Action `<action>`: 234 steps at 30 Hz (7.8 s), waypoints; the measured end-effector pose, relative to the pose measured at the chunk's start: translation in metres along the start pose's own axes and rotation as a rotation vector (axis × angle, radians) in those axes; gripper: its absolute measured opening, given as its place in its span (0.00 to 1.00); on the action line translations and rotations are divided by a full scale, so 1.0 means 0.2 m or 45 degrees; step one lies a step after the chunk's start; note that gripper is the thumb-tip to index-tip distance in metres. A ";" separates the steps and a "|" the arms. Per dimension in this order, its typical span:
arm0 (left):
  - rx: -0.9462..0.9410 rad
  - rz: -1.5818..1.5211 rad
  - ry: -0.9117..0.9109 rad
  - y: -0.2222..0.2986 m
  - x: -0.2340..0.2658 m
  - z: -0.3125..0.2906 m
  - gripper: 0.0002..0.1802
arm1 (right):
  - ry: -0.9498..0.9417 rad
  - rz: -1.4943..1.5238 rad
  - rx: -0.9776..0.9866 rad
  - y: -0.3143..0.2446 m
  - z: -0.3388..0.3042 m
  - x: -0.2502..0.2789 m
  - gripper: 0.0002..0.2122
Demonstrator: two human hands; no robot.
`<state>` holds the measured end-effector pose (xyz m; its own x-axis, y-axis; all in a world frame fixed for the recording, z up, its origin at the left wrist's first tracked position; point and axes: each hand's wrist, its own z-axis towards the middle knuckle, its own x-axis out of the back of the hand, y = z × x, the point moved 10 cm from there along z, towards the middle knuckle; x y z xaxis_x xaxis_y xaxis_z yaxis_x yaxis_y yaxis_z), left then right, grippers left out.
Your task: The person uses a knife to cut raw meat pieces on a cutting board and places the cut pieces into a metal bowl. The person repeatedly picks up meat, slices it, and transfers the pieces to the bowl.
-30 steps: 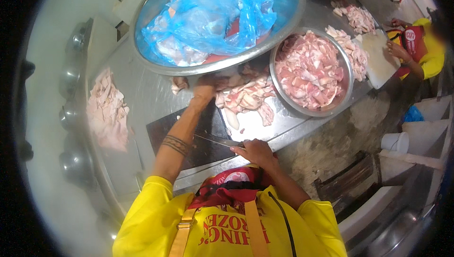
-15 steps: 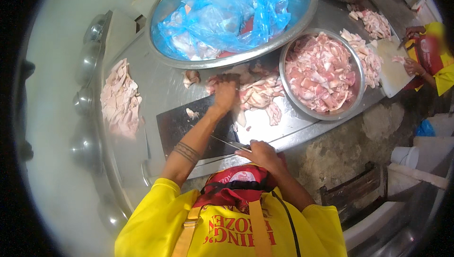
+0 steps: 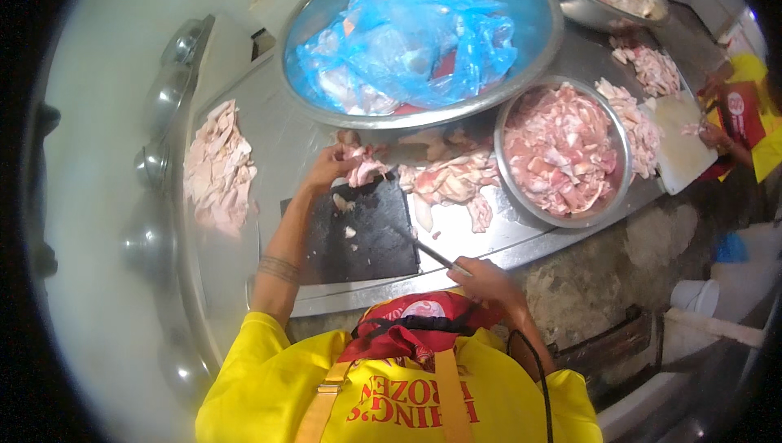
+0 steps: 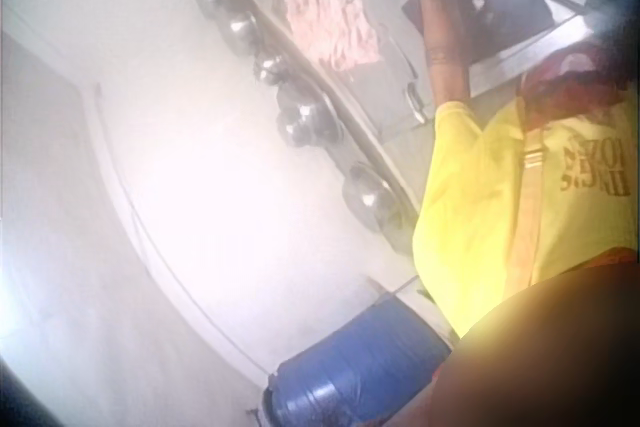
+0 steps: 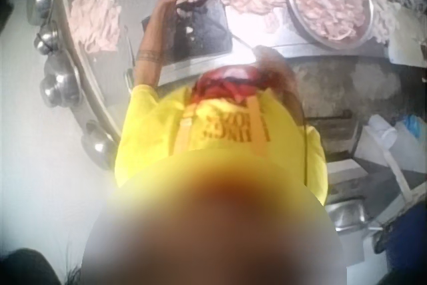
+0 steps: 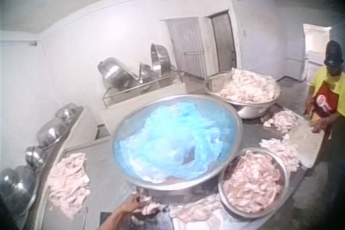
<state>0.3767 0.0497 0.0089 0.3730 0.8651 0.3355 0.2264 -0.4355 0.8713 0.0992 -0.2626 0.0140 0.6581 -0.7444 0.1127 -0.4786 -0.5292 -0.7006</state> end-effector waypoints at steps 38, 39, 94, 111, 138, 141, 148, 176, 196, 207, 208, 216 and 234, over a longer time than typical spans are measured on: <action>-0.184 0.707 0.191 -0.21 -0.16 -0.83 0.22 | 0.601 0.052 0.066 -0.21 0.05 -0.18 0.17; -0.221 0.647 0.177 -0.21 -0.16 -0.87 0.21 | 0.540 0.059 0.090 -0.23 0.06 -0.22 0.18; -0.201 0.423 0.545 -0.35 -0.03 -1.10 0.13 | 0.433 -0.459 0.337 -0.47 0.32 -0.30 0.17; 0.315 0.378 1.070 -0.50 -0.09 -0.99 0.22 | 0.543 -0.834 0.413 -0.50 0.40 -0.33 0.14; 0.756 0.440 0.923 -0.56 0.00 -1.05 0.27 | 0.449 -0.927 0.254 -0.57 0.42 -0.60 0.12; 0.722 0.567 0.770 -0.55 -0.03 -0.98 0.22 | 0.436 -0.911 0.211 -0.53 0.41 -0.65 0.12; 0.590 0.725 0.564 -0.53 -0.18 -0.97 0.17 | 0.465 -0.836 0.191 -0.53 0.57 -0.73 0.11; 0.318 0.414 0.996 -0.75 0.32 -1.33 0.29 | 0.452 -0.815 0.586 -0.76 0.51 -0.79 0.10; 0.567 0.792 0.894 -0.89 0.73 -1.20 0.23 | 0.309 -1.066 0.181 -0.37 0.39 -0.80 0.10; -0.172 -0.298 0.564 -0.15 0.50 -1.05 0.13 | 0.562 -0.353 0.257 -0.45 0.38 -0.31 0.13; -0.187 -0.204 0.531 -0.05 0.48 -1.01 0.13 | 0.564 -0.310 0.236 -0.45 0.38 -0.28 0.13; -0.729 1.022 0.385 0.13 0.01 -1.15 0.26 | 0.583 0.055 0.093 -0.21 0.27 -0.15 0.13; 0.371 0.474 0.451 -0.61 -0.06 -0.94 0.22 | 0.514 -0.731 0.262 -0.35 0.42 -0.41 0.13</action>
<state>0.1760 0.1389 -0.0340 0.1632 0.6495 0.7427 0.3946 -0.7329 0.5542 0.1288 -0.1303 -0.0051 0.4878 -0.4855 0.7255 0.0230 -0.8236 -0.5667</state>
